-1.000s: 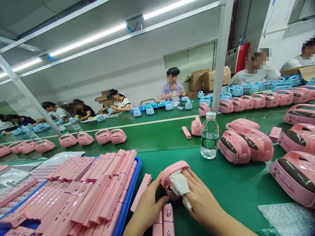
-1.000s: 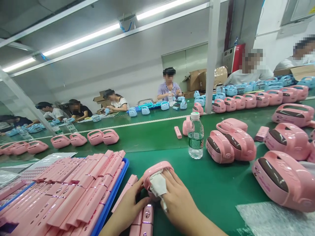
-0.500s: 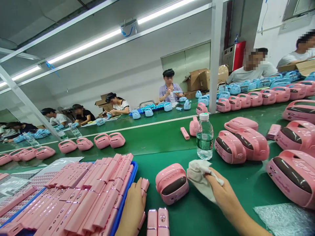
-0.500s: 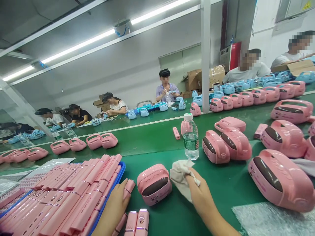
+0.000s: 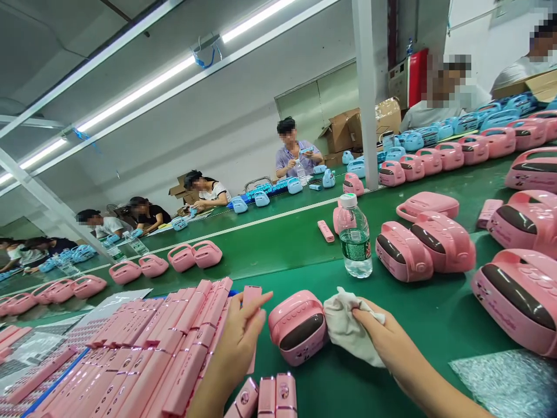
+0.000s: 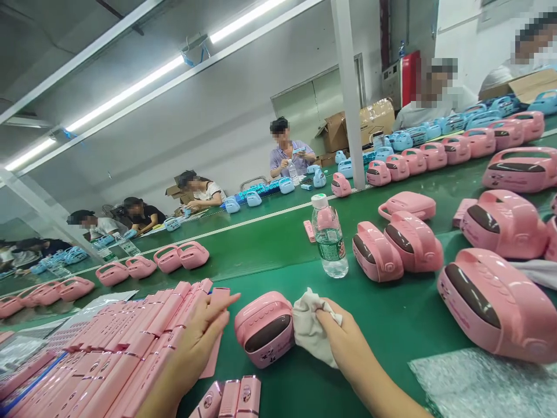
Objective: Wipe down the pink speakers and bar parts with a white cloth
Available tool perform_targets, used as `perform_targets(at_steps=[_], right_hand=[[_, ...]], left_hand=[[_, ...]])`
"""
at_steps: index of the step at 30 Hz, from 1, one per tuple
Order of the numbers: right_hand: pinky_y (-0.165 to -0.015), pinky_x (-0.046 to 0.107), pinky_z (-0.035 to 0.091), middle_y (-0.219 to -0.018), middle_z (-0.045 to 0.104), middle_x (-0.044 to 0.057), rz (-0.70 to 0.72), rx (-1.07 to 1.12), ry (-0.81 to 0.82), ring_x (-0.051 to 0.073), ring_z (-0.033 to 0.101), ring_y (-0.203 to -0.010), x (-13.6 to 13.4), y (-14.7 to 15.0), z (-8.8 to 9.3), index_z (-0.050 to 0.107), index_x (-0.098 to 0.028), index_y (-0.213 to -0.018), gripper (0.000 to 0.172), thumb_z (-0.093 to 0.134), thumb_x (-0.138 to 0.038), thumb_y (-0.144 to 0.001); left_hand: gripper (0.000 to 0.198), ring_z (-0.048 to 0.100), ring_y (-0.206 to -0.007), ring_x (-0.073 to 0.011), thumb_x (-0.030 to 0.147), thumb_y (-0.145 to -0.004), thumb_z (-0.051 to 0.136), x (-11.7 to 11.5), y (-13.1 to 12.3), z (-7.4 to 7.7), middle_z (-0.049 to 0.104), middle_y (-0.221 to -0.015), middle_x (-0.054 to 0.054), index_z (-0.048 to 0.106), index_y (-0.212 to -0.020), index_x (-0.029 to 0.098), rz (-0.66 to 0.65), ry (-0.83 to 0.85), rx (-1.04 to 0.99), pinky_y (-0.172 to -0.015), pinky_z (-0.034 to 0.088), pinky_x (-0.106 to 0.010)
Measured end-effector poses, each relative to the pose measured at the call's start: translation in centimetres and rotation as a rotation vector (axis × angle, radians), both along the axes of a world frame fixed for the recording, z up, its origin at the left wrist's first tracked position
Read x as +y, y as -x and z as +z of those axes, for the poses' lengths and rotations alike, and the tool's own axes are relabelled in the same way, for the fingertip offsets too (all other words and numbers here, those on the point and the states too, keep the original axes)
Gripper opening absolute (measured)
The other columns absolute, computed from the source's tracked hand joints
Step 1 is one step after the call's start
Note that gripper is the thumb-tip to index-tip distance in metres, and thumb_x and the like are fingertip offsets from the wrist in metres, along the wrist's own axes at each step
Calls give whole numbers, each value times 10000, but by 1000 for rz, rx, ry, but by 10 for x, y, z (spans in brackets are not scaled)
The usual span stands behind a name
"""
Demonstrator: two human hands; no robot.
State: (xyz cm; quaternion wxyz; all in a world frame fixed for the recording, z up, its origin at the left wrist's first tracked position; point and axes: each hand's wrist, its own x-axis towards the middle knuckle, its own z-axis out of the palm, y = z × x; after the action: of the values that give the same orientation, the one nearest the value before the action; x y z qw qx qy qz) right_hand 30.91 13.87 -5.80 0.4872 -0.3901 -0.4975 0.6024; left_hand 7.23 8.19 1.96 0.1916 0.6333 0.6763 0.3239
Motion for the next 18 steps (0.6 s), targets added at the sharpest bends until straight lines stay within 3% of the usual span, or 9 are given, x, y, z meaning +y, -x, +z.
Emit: perform_targets(at_steps=[2, 4, 8, 15, 18], right_hand=[[-640, 265, 431, -686, 586, -3, 5, -10, -8, 180, 532, -681, 0, -3, 2, 660, -152, -916, 294, 503, -361, -782], [-652, 267, 425, -699, 586, -1, 4, -18, -19, 185, 529, -697, 1, -5, 3, 661, -156, -908, 289, 506, -364, -783], [-640, 263, 420, -684, 586, -2, -4, -26, -50, 187, 529, -692, 0, -1, 2, 670, -159, -844, 264, 522, -365, -771], [-590, 239, 426, -665, 609, 0, -62, -74, -77, 171, 526, -630, 1, 3, -6, 682, -172, -798, 288, 497, -393, -782], [-619, 232, 462, -685, 632, 8, -28, -135, -111, 184, 563, -655, 2, 2, -6, 690, -190, -799, 296, 497, -414, -782]], left_hand=[[307, 449, -1093, -241, 424, -773, 543, 3, -8, 8, 455, -1079, -51, 639, -1019, 267, -52, 42, 58, -992, 309, -392], [212, 494, -993, -233, 395, -710, 633, 11, -13, 11, 479, -989, -38, 653, -846, 233, -95, 89, 93, -925, 356, -378], [188, 525, -860, -191, 374, -692, 653, 41, -16, 17, 489, -874, -7, 592, -701, 197, -106, 105, 124, -814, 402, -321], [246, 559, -732, -156, 368, -784, 607, 135, -5, 24, 559, -707, 20, 579, -699, 139, 59, 81, 157, -706, 457, -332], [246, 584, -804, -163, 376, -830, 558, 183, 10, 20, 613, -860, -19, 596, -843, 133, 222, 54, 140, -739, 484, -356]])
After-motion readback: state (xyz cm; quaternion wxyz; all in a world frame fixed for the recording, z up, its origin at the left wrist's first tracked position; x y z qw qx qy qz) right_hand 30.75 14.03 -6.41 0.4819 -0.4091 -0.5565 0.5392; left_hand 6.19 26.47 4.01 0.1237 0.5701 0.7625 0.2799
